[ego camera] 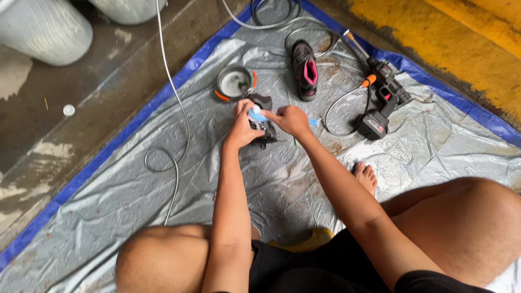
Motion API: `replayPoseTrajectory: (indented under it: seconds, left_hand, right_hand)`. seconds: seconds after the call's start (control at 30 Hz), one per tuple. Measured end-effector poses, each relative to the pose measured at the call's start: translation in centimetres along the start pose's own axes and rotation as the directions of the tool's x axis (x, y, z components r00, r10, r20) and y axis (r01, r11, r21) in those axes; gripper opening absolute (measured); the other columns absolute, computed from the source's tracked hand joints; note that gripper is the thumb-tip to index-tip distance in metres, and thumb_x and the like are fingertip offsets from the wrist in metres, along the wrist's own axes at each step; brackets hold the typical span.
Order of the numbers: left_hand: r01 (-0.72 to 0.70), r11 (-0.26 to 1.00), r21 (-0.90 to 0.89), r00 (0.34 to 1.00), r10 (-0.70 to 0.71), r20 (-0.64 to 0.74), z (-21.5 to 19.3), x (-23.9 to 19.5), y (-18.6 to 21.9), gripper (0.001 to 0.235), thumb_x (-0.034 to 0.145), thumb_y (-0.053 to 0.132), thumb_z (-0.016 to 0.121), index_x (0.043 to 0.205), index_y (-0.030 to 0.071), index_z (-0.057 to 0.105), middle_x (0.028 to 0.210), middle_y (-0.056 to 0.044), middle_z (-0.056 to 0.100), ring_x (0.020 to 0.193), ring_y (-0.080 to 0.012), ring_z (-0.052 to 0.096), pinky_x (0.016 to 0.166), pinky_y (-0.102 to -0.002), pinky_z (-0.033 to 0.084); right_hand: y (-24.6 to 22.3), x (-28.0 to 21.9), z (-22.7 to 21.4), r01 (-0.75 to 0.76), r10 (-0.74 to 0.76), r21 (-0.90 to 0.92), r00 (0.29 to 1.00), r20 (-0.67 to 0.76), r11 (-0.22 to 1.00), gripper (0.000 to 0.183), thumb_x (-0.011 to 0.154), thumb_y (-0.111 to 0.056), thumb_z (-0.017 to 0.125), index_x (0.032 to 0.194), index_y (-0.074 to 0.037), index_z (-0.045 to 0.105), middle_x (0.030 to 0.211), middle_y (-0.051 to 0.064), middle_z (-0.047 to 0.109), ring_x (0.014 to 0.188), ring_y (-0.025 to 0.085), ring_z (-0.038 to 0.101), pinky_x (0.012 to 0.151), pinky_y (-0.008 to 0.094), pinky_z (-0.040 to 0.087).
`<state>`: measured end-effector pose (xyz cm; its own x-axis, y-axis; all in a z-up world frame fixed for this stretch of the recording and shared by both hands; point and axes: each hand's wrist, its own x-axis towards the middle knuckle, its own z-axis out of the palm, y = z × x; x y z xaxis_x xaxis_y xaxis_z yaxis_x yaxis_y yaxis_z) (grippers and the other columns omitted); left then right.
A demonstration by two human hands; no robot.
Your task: The person sits on a tarp and scrubs a black shoe with a blue brush dipped in soapy water. They clean the sole, sides, and laces of the shoe, occasionally dipping the brush back into the water container.
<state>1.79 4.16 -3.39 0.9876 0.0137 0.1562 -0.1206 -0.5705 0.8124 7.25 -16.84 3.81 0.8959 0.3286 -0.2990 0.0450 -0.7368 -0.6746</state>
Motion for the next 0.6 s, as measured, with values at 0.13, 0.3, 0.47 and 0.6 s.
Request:
replayPoseTrajectory:
  seconds: [0.13,0.3,0.47,0.6]
  left_hand:
    - [0.026,0.997,-0.071,1.000,-0.027,-0.012,0.5,0.2,-0.5,0.080,0.056,0.010,0.097,0.125,0.005,0.057,0.145,-0.015,0.048,0.136,-0.0517,0.051,0.118,-0.059,0.041]
    - [0.056,0.995,-0.079,0.998,-0.055,0.018,1.3,0.6,-1.2,0.082,0.059,0.012,0.093,0.134,0.012,0.060,0.150,-0.011,0.047,0.143,-0.0472,0.048,0.121,-0.058,0.040]
    - [0.087,0.988,-0.129,0.996,-0.089,-0.011,1.4,0.8,-2.1,0.078,0.058,0.013,0.094,0.129,0.020,0.063,0.151,-0.007,0.048,0.147,-0.0433,0.048,0.125,-0.054,0.038]
    - [0.126,0.975,-0.184,0.991,-0.133,-0.028,1.0,0.4,-2.5,0.078,0.058,0.012,0.095,0.129,0.021,0.064,0.154,-0.009,0.047,0.148,-0.0443,0.047,0.126,-0.055,0.036]
  right_hand:
    - [1.4,1.5,1.9,-0.009,0.007,-0.039,0.999,-0.047,0.999,0.082,0.088,-0.090,0.065,0.083,-0.010,0.080,0.087,0.030,0.075,0.106,0.050,0.075,0.095,0.054,0.058]
    - [8.7,4.2,8.1,-0.077,0.107,0.265,0.989,-0.098,0.961,0.078,0.093,-0.093,0.064,0.079,-0.018,0.079,0.086,0.016,0.078,0.106,0.043,0.076,0.096,0.048,0.057]
    - [10.9,2.9,11.0,-0.184,0.231,0.424,0.971,-0.062,0.887,0.074,0.091,-0.089,0.070,0.078,-0.016,0.080,0.078,0.012,0.074,0.093,0.031,0.074,0.091,0.041,0.055]
    - [15.0,1.0,13.3,-0.288,0.313,0.381,0.950,-0.003,0.879,0.079,0.083,-0.094,0.074,0.079,-0.016,0.083,0.078,0.010,0.077,0.094,0.033,0.076,0.093,0.040,0.056]
